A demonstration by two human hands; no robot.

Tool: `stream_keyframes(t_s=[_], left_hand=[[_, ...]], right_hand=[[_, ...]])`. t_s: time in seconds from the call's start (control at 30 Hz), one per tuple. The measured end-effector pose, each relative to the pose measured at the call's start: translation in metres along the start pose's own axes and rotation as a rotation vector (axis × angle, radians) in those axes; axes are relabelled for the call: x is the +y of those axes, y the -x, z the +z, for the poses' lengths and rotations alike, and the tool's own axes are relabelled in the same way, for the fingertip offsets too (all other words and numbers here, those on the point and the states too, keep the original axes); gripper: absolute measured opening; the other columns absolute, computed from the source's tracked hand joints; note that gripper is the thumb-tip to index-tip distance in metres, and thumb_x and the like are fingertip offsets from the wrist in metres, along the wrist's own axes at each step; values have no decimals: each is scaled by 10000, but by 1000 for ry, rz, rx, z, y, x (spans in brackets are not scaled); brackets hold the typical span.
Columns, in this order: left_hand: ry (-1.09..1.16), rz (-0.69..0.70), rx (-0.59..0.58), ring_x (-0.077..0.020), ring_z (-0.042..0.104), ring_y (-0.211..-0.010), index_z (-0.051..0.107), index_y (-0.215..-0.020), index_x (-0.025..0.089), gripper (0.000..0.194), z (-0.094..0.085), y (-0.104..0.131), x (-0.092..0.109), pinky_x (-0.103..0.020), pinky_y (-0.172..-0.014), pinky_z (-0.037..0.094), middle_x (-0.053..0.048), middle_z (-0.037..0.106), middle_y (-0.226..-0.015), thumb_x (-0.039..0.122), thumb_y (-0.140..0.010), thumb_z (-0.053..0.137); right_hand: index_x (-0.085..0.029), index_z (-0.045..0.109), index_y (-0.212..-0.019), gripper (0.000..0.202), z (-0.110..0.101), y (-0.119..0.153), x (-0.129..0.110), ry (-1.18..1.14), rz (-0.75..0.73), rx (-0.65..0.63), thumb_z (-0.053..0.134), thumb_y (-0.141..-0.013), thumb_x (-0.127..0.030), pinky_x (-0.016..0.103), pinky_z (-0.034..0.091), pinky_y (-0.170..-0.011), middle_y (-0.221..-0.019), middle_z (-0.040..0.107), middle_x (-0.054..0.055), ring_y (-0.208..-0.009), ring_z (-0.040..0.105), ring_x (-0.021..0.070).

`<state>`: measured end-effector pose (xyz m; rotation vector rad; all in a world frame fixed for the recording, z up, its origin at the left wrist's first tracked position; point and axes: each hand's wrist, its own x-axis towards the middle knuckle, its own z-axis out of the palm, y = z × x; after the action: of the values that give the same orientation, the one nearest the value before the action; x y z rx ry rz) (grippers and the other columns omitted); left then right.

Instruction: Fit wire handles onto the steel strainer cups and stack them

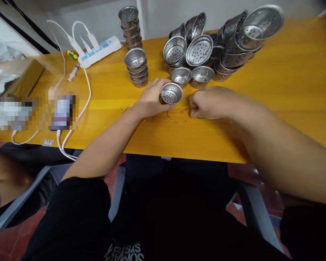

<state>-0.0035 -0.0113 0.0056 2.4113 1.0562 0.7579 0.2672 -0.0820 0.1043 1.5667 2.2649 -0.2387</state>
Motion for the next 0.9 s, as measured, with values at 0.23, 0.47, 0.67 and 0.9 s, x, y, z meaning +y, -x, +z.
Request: stream_keyframes(t_s=[0.23, 0.47, 0.67, 0.9], left_hand=[[26, -49, 5, -462, 731, -1674, 707, -1653, 307, 877, -4, 1, 8, -645, -1500, 582, -145, 783, -1730, 558, -926, 1129], [35, -100, 16, -470, 731, -1683, 697, -1649, 299, 883, -4, 2, 5, -647, -1506, 582, -158, 769, -1739, 601, -940, 1128], [43, -135, 33, -492, 682, -1720, 689, -1644, 303, 913, -6, 4, 4, -681, -1531, 534, -151, 736, -1697, 591, -929, 1179], [62, -150, 54, -512, 622, -1803, 618, -1701, 319, 961, -5, 0, 0, -749, -1585, 472, -164, 672, -1763, 534, -932, 1153]], right_hand=[[-271, 630, -929, 274, 12, -2, 15, -86, -68, 85, 844, -1094, -226, 420, 400, -756, -937, 723, 71, -805, 570, 251], [-275, 625, -949, 308, 22, -9, 32, -418, -192, 215, 836, -1008, -59, 404, 481, -831, -910, 735, 20, -803, 615, 220], [-255, 773, -1180, 217, 31, -14, 39, -881, -272, 266, 787, -1000, -135, 407, 587, -902, -968, 751, 26, -883, 689, 239], [-285, 756, -1106, 229, 32, -15, 45, -910, -173, 478, 873, -919, -347, 475, 620, -915, -1092, 829, 117, -930, 694, 293]])
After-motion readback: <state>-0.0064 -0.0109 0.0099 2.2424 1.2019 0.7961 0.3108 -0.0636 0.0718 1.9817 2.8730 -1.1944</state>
